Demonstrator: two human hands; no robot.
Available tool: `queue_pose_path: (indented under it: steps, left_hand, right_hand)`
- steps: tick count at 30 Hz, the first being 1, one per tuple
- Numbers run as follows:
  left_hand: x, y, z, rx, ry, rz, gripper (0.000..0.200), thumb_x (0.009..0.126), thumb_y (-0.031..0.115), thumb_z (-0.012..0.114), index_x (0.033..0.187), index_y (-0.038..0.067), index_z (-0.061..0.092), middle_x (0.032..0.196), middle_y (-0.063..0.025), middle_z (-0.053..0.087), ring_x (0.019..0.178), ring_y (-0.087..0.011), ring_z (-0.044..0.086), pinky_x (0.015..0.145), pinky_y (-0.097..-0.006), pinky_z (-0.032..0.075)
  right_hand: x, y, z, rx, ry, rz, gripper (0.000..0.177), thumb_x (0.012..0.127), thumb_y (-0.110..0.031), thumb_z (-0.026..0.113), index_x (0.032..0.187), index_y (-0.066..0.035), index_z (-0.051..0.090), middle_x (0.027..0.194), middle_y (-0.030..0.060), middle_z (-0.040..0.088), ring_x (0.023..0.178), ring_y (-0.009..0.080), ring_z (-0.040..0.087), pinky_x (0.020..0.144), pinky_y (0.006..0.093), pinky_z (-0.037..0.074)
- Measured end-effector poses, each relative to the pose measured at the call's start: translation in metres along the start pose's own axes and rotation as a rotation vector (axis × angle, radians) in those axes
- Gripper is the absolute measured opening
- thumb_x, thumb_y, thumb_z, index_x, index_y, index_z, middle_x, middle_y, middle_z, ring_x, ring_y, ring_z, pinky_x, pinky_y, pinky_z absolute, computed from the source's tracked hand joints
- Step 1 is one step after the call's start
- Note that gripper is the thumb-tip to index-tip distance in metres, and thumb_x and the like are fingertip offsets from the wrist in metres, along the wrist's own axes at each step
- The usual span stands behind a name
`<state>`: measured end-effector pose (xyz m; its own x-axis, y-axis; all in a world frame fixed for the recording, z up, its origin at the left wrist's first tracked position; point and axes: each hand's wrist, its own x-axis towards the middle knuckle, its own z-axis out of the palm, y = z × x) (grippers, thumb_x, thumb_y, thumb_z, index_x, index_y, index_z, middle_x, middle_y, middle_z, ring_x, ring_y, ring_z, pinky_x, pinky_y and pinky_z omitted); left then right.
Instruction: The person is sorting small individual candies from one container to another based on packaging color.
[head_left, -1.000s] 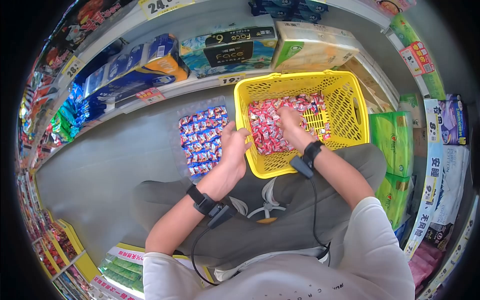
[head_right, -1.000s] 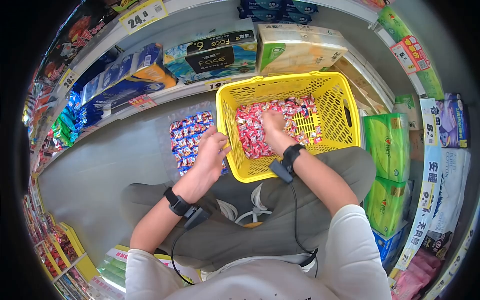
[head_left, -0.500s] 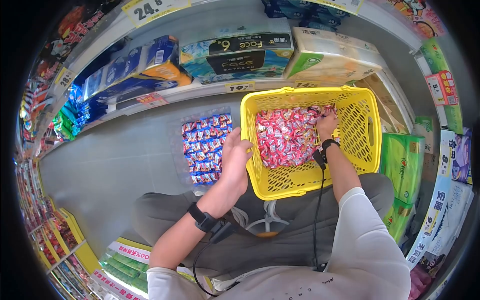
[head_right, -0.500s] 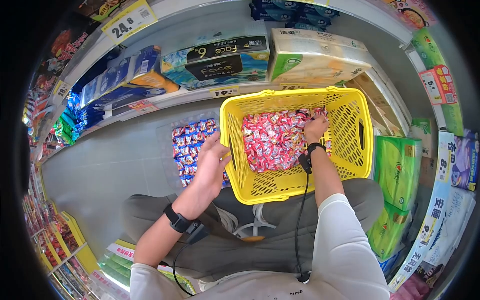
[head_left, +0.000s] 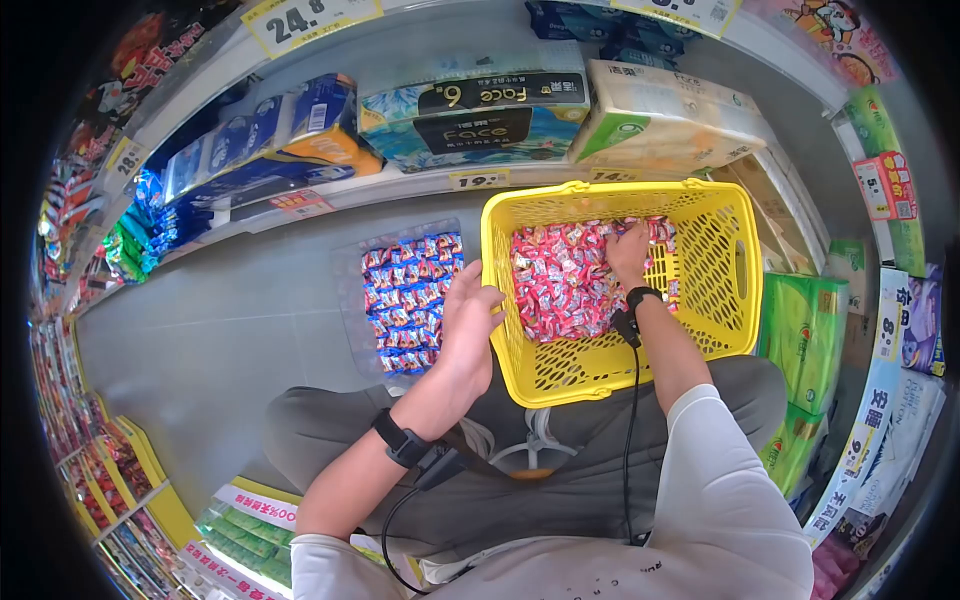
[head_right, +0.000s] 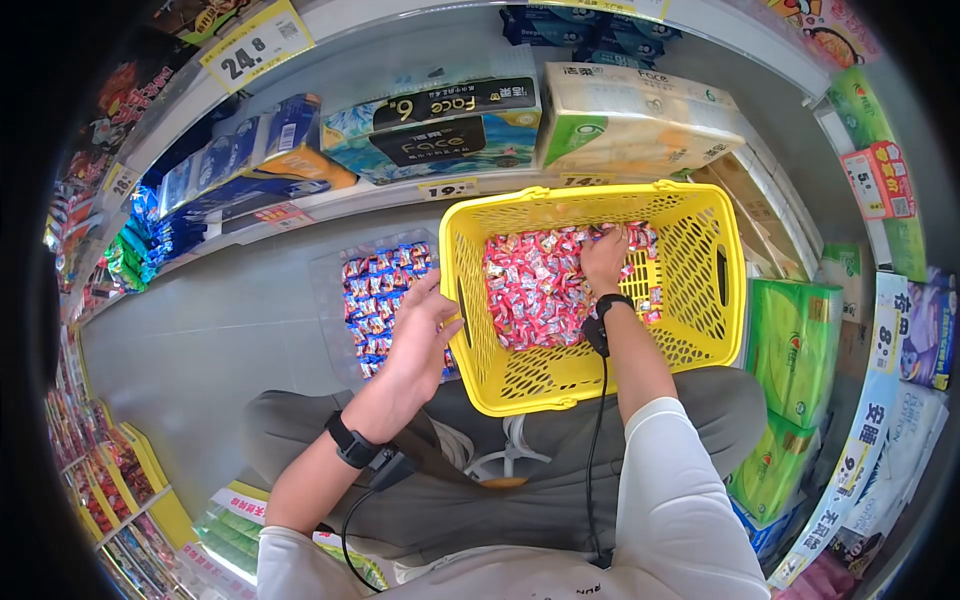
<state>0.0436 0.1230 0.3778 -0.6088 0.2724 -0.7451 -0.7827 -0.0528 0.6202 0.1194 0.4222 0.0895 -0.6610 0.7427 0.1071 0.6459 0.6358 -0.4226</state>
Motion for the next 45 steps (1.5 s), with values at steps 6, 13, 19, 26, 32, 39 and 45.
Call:
queue_pose_path:
  steps: [6, 13, 19, 26, 32, 39, 45]
  left_hand:
    - [-0.002, -0.002, -0.001, 0.008, -0.017, 0.014, 0.064, 0.083, 0.007, 0.053, 0.143, 0.003, 0.033, 0.128, -0.0075, 0.052, 0.114, -0.0182, 0.048, 0.102, -0.0394, 0.034]
    - [0.003, -0.008, 0.0, 0.027, 0.009, 0.024, 0.062, 0.084, 0.008, 0.053, 0.143, 0.004, 0.034, 0.115, -0.0041, 0.053, 0.106, -0.0157, 0.049, 0.097, -0.0379, 0.036]
    - [0.003, -0.008, 0.004, 0.042, 0.044, 0.036, 0.062, 0.083, 0.007, 0.053, 0.142, 0.006, 0.034, 0.106, -0.0027, 0.051, 0.102, -0.0148, 0.049, 0.095, -0.0381, 0.037]
    - [0.007, -0.01, 0.002, 0.072, 0.034, 0.044, 0.063, 0.083, 0.006, 0.053, 0.143, 0.006, 0.032, 0.105, -0.0034, 0.052, 0.101, -0.0152, 0.049, 0.095, -0.0375, 0.037]
    - [0.003, -0.008, 0.006, 0.087, 0.03, 0.055, 0.065, 0.083, 0.007, 0.052, 0.144, 0.006, 0.031, 0.105, -0.0039, 0.053, 0.101, -0.016, 0.05, 0.094, -0.0373, 0.038]
    - [0.006, -0.011, 0.004, 0.079, 0.043, 0.063, 0.062, 0.082, 0.007, 0.052, 0.142, 0.007, 0.034, 0.109, -0.0052, 0.053, 0.102, -0.0163, 0.049, 0.094, -0.0373, 0.038]
    - [0.01, -0.012, 0.004, 0.074, 0.053, 0.042, 0.062, 0.082, 0.008, 0.053, 0.141, 0.008, 0.035, 0.11, -0.0049, 0.052, 0.101, -0.0157, 0.049, 0.094, -0.0369, 0.037]
  right_hand:
    - [-0.007, -0.013, -0.021, 0.019, -0.187, 0.171, 0.034, 0.088, -0.017, 0.061, 0.107, 0.009, 0.052, 0.119, 0.0383, 0.046, 0.113, 0.0504, 0.048, 0.098, 0.0507, 0.041]
    - [-0.006, -0.011, -0.025, 0.096, -0.033, 0.014, 0.02, 0.088, -0.003, 0.055, 0.106, 0.004, 0.057, 0.112, 0.0326, 0.052, 0.109, 0.0487, 0.052, 0.096, 0.0516, 0.041]
    - [-0.006, -0.01, -0.034, 0.125, -0.136, 0.34, 0.026, 0.077, -0.014, 0.06, 0.099, 0.0, 0.065, 0.112, 0.0267, 0.056, 0.105, 0.0432, 0.054, 0.097, 0.0467, 0.043]
    - [-0.018, -0.04, -0.058, 0.16, -0.307, 0.335, 0.036, 0.072, -0.018, 0.068, 0.1, 0.0, 0.054, 0.117, 0.0292, 0.045, 0.108, 0.0444, 0.051, 0.098, 0.0469, 0.042]
    - [-0.031, -0.026, -0.04, 0.191, -0.301, 0.278, 0.044, 0.069, -0.01, 0.07, 0.108, 0.002, 0.054, 0.118, 0.0303, 0.046, 0.107, 0.0451, 0.051, 0.096, 0.0464, 0.042]
    - [-0.015, -0.005, -0.038, 0.238, -0.081, 0.453, 0.041, 0.081, -0.018, 0.058, 0.114, 0.005, 0.059, 0.108, 0.0315, 0.063, 0.101, 0.0459, 0.061, 0.091, 0.0505, 0.048]
    - [-0.003, -0.026, -0.065, 0.053, -0.107, 0.662, 0.041, 0.086, -0.031, 0.054, 0.11, -0.001, 0.064, 0.106, 0.0294, 0.066, 0.1, 0.0442, 0.063, 0.09, 0.0483, 0.048]
